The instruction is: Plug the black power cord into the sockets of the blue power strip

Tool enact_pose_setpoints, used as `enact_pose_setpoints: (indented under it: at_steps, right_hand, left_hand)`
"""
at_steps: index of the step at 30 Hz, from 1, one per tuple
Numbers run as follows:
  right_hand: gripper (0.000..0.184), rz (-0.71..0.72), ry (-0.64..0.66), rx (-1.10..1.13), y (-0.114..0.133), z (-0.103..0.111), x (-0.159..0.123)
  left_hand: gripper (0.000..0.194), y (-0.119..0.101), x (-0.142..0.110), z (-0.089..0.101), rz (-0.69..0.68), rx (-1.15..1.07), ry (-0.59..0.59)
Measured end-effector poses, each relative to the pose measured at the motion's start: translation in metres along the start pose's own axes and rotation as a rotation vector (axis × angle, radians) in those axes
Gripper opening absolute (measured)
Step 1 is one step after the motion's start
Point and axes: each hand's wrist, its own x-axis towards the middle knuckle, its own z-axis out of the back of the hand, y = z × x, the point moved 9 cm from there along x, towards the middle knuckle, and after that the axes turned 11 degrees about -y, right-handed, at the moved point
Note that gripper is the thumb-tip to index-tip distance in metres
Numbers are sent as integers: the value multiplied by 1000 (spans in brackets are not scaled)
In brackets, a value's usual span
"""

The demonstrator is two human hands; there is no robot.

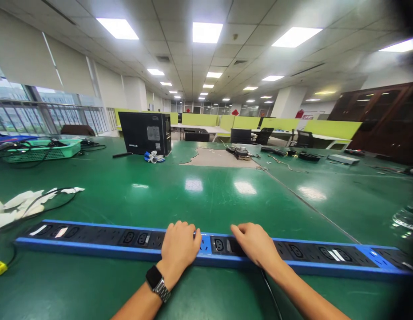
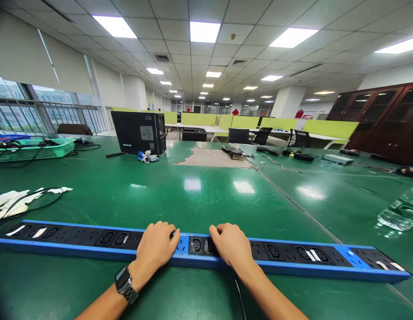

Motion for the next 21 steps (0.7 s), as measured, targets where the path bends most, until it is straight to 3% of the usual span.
enact_pose_setpoints:
  at_steps: [4, 8, 11, 14, 21]
  right_hand:
    - [50, 6, -106, 330, -6, 8, 4]
    - [42, -48, -282, 550, -49, 27, -9]
    - [37, 92, -210, 521, -66, 31, -31]
    - [41, 321, -157, 389, -55, 31, -49]
    - [34, 412, -428, 95, -21, 26, -44]
  left_hand:
    - [41, -1, -1, 2, -28, 11, -18]
    - [41, 0, -3, 4, -39, 11, -24]
    - [40, 0, -3, 4, -38, 7, -23]
    - [40, -1, -2, 4, -30, 11, -19]
    - [39, -2, -3, 5, -25, 11, -14]
